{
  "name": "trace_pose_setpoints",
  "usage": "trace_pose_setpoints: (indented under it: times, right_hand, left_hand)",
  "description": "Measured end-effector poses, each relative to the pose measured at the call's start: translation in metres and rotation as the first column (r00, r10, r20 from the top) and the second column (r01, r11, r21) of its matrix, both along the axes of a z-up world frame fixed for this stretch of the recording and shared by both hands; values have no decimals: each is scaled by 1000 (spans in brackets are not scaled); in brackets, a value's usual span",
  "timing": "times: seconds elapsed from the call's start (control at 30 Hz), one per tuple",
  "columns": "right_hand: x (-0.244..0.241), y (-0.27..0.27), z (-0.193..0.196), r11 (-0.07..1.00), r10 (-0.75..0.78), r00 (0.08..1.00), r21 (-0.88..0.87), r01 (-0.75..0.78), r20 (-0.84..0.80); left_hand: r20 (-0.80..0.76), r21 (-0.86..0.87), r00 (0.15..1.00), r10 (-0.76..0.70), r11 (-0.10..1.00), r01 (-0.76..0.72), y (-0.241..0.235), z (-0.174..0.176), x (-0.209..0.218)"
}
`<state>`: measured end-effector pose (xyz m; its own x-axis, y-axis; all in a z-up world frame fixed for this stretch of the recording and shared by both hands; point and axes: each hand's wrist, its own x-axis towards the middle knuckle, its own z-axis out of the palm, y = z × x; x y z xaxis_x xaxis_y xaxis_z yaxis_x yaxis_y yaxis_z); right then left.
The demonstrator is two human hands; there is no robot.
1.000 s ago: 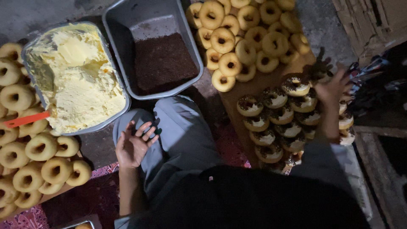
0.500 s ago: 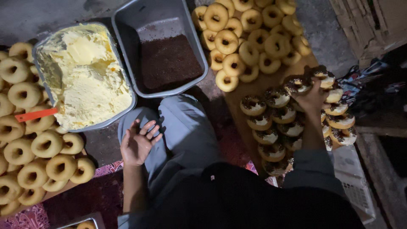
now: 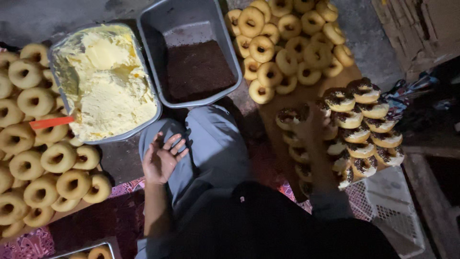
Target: The person repeatedly picks up plain donuts, inserts a cream filling into the center hole, and places the filled donuts into a tray. The process is continuous and repetitive, with the person handling each donut individually.
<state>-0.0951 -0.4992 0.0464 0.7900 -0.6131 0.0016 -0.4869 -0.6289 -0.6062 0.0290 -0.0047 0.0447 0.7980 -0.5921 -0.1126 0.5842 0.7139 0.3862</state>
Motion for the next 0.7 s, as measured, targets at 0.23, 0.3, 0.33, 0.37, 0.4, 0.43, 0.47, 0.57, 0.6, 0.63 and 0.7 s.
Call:
trace_pose_setpoints:
  times: [0.23, 0.3, 0.33, 0.37, 0.4, 0.43, 0.47, 0.57, 0.6, 0.63, 0.7]
  right_hand:
    - [8, 61, 13, 947, -148, 980, -303, 102, -132]
    - [12, 65, 10, 939, -226, 954, -306, 159, -199]
    - [13, 65, 7, 927, -269, 935, -325, 187, -230]
    - [13, 65, 3, 915, -310, 915, -344, 213, -259]
    - [13, 63, 0, 927, -285, 930, -312, 206, -234]
    - [10, 61, -4, 939, -263, 942, -281, 200, -209]
    - [7, 57, -7, 949, -240, 953, -250, 191, -183]
    - [8, 38, -14, 931, -62, 992, -364, 17, -112]
    - [17, 30, -16, 940, -47, 996, -341, 18, -75]
    - [32, 20, -17, 948, -33, 999, -317, 18, -42]
    - [67, 6, -20, 971, -39, 999, -235, 45, 29]
  left_hand:
    - [-10, -13, 1000, 1, 1000, -2, 8, -4, -1]
    - [-7, -16, 1000, 6, 1000, -6, 10, -5, -3]
    - [-6, -18, 1000, 8, 1000, -8, 11, -5, -3]
    - [-8, -14, 1000, 12, 1000, -12, 13, -5, -3]
    - [-9, -10, 1000, 16, 1000, -16, 14, -4, -3]
    - [-13, -7, 1000, 18, 1000, -18, 15, -4, -4]
    - [-16, -8, 1000, 18, 1000, -18, 15, -4, -5]
    - [-18, -19, 1000, 15, 1000, -16, 15, -4, -2]
    - [-19, -25, 1000, 11, 1000, -11, 15, -4, -1]
    - [-23, -30, 1000, 6, 1000, -6, 14, -4, -1]
    - [-3, -8, 1000, 17, 1000, -17, 14, -4, -1]
